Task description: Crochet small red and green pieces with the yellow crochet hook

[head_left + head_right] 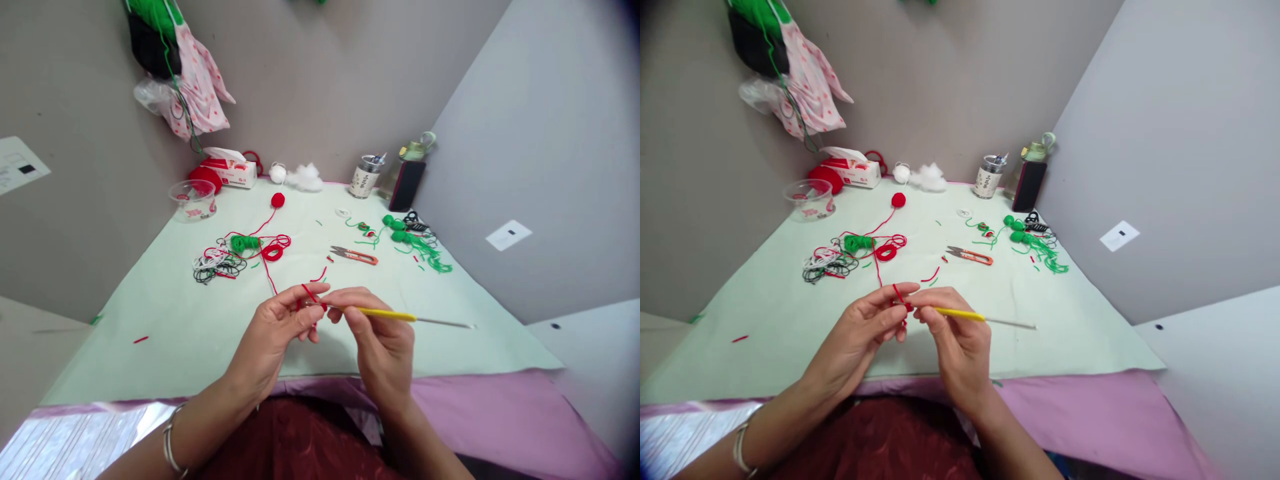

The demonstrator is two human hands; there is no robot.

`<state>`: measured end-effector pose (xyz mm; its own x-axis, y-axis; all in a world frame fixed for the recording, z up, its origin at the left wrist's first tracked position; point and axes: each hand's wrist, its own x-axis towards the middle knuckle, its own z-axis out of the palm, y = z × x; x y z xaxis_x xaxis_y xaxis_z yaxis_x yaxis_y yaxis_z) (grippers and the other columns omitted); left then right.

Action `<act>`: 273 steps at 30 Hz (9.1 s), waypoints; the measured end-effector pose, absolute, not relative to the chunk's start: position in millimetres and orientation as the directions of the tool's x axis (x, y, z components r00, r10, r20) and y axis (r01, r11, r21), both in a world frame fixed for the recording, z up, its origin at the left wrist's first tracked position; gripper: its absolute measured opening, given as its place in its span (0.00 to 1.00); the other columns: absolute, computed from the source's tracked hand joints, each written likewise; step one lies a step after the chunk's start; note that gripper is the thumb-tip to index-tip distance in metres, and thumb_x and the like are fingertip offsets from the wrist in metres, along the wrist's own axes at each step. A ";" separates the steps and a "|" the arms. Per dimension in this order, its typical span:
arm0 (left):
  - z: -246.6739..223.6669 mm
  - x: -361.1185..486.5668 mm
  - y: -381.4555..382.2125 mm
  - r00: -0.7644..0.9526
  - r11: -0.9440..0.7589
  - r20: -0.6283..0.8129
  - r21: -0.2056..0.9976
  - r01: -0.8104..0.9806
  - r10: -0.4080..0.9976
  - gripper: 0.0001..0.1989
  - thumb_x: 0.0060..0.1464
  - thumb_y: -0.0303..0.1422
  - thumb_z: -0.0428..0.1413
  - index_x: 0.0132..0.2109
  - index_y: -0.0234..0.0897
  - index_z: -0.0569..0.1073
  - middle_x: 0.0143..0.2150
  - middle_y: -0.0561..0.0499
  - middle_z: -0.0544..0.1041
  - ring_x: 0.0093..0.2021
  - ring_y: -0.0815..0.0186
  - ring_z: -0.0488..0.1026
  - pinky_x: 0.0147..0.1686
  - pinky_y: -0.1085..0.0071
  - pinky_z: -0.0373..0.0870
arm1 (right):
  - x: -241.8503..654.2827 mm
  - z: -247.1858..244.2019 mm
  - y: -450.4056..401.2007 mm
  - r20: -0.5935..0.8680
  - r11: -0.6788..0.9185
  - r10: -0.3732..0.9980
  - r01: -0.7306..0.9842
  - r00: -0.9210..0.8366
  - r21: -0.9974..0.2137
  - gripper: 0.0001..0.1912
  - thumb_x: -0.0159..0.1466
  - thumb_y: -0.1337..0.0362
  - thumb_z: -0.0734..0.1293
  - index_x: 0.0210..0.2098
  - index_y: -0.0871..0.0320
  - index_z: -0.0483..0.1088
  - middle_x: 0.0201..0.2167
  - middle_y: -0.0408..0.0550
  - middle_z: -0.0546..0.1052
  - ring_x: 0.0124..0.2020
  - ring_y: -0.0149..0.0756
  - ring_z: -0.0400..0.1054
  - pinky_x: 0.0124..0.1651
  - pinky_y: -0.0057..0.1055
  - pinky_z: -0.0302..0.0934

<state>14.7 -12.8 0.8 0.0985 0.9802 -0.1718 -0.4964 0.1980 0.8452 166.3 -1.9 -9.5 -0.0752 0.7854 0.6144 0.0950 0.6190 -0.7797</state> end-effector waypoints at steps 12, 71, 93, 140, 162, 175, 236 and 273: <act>1.0 13.1 -8.9 0.103 0.226 -0.208 0.741 -0.632 0.973 0.21 0.48 0.30 0.75 0.51 0.39 0.87 0.30 0.56 0.74 0.24 0.77 0.63 0.26 0.78 0.64 | 173.7 -7.8 3.6 0.562 0.562 0.827 0.024 -0.010 -0.826 0.12 0.75 0.67 0.65 0.42 0.52 0.81 0.33 0.45 0.81 0.30 0.34 0.74 0.35 0.34 0.71; 0.7 18.1 -11.1 0.118 0.187 -0.145 0.783 -0.593 0.982 0.16 0.50 0.33 0.75 0.48 0.39 0.88 0.31 0.56 0.75 0.21 0.80 0.58 0.23 0.81 0.66 | 168.5 -13.9 2.2 0.646 0.650 0.759 0.148 -0.081 -0.745 0.13 0.73 0.71 0.67 0.48 0.48 0.82 0.40 0.45 0.83 0.38 0.34 0.77 0.41 0.31 0.73; 0.1 11.2 -11.3 0.216 0.267 -0.171 0.761 -0.591 0.961 0.18 0.55 0.32 0.72 0.53 0.41 0.86 0.32 0.57 0.73 0.20 0.82 0.53 0.23 0.81 0.66 | 174.3 -10.7 3.3 0.518 0.515 0.854 -0.069 -0.044 -0.854 0.12 0.75 0.66 0.66 0.46 0.48 0.82 0.39 0.44 0.85 0.37 0.34 0.77 0.41 0.32 0.72; 3.0 17.3 -14.5 0.147 0.220 -0.165 0.792 -0.569 0.975 0.15 0.54 0.35 0.73 0.48 0.38 0.87 0.30 0.55 0.75 0.21 0.79 0.56 0.23 0.78 0.67 | 168.8 -5.9 0.2 0.621 0.624 0.781 0.096 -0.064 -0.776 0.12 0.75 0.67 0.66 0.46 0.49 0.83 0.38 0.46 0.85 0.35 0.35 0.78 0.37 0.33 0.75; -0.5 12.8 -13.5 0.244 0.305 -0.192 0.719 -0.625 0.951 0.20 0.54 0.31 0.72 0.55 0.40 0.85 0.30 0.58 0.72 0.19 0.82 0.51 0.20 0.82 0.63 | 167.0 -13.1 1.6 0.661 0.659 0.750 0.114 -0.025 -0.744 0.12 0.73 0.70 0.69 0.47 0.49 0.83 0.43 0.48 0.87 0.41 0.39 0.81 0.42 0.36 0.75; 5.0 12.2 -15.2 0.127 0.213 -0.171 0.754 -0.622 0.977 0.25 0.50 0.30 0.75 0.56 0.42 0.85 0.30 0.57 0.73 0.23 0.77 0.60 0.21 0.82 0.65 | 171.8 -19.2 -4.2 0.794 0.812 0.554 0.374 -0.251 -0.448 0.15 0.73 0.73 0.67 0.54 0.52 0.79 0.44 0.52 0.83 0.44 0.40 0.80 0.44 0.36 0.75; -3.6 14.1 -9.4 0.089 0.177 -0.153 0.827 -0.534 0.984 0.21 0.49 0.31 0.75 0.52 0.44 0.86 0.32 0.56 0.78 0.32 0.72 0.73 0.36 0.75 0.70 | 169.9 -13.4 9.0 0.435 0.422 0.893 -0.121 -0.115 -0.898 0.06 0.71 0.64 0.72 0.42 0.48 0.84 0.38 0.44 0.83 0.38 0.34 0.76 0.41 0.31 0.71; 2.8 -2.0 -11.4 0.150 0.092 -0.040 0.929 -0.357 0.988 0.19 0.57 0.29 0.70 0.55 0.41 0.83 0.36 0.54 0.81 0.38 0.67 0.78 0.47 0.70 0.72 | 164.1 -8.8 6.2 0.370 0.348 0.923 -0.185 -0.103 -0.919 0.05 0.64 0.68 0.77 0.36 0.51 0.84 0.34 0.44 0.81 0.34 0.34 0.76 0.37 0.29 0.74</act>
<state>-2.0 -11.4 2.8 0.1502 0.9878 -0.0399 -0.3574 0.0919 0.9294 164.1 6.2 -8.8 -0.1030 0.9232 0.3704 -0.1847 0.3481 -0.9191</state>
